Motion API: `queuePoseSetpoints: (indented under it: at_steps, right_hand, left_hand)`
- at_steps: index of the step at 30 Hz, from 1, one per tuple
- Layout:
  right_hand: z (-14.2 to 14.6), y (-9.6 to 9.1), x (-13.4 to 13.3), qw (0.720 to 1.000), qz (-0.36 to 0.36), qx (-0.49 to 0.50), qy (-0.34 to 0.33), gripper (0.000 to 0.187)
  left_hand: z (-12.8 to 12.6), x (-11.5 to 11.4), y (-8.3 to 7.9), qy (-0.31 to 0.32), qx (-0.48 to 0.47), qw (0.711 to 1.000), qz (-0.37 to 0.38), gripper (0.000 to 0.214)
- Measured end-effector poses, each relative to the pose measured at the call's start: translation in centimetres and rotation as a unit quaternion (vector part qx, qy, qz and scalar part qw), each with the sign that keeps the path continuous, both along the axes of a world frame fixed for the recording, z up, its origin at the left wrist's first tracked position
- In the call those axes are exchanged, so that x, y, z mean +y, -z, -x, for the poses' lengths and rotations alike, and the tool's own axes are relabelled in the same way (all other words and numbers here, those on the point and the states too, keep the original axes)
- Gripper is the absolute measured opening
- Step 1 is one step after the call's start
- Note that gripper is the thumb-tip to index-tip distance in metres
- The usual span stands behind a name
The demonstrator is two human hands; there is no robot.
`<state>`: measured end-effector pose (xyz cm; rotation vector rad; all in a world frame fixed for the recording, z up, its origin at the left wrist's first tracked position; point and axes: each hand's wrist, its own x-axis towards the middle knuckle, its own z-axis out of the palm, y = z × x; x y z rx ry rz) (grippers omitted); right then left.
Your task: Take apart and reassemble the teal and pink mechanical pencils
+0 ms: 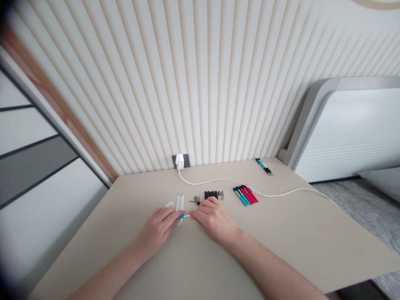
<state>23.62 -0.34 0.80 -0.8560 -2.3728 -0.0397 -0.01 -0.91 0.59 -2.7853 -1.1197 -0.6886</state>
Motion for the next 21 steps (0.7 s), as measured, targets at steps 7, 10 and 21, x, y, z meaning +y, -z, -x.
queuePoseSetpoints:
  at_steps: [7,10,21]
  right_hand:
    - [-0.1,0.4,0.2,1.0,0.016,0.003,-0.002,0.024]
    - [-0.1,0.1,0.1,1.0,0.024,0.015,0.003,0.023]
    - [-0.6,1.7,1.0,0.979,0.051,-0.057,0.191,0.01]
  left_hand:
    - [0.3,0.1,0.5,0.033,0.06,0.997,-0.028,0.037]
    - [0.2,0.0,0.4,0.018,0.05,0.998,-0.026,0.041]
    - [0.2,0.1,0.2,-0.077,-0.034,0.996,-0.001,0.028]
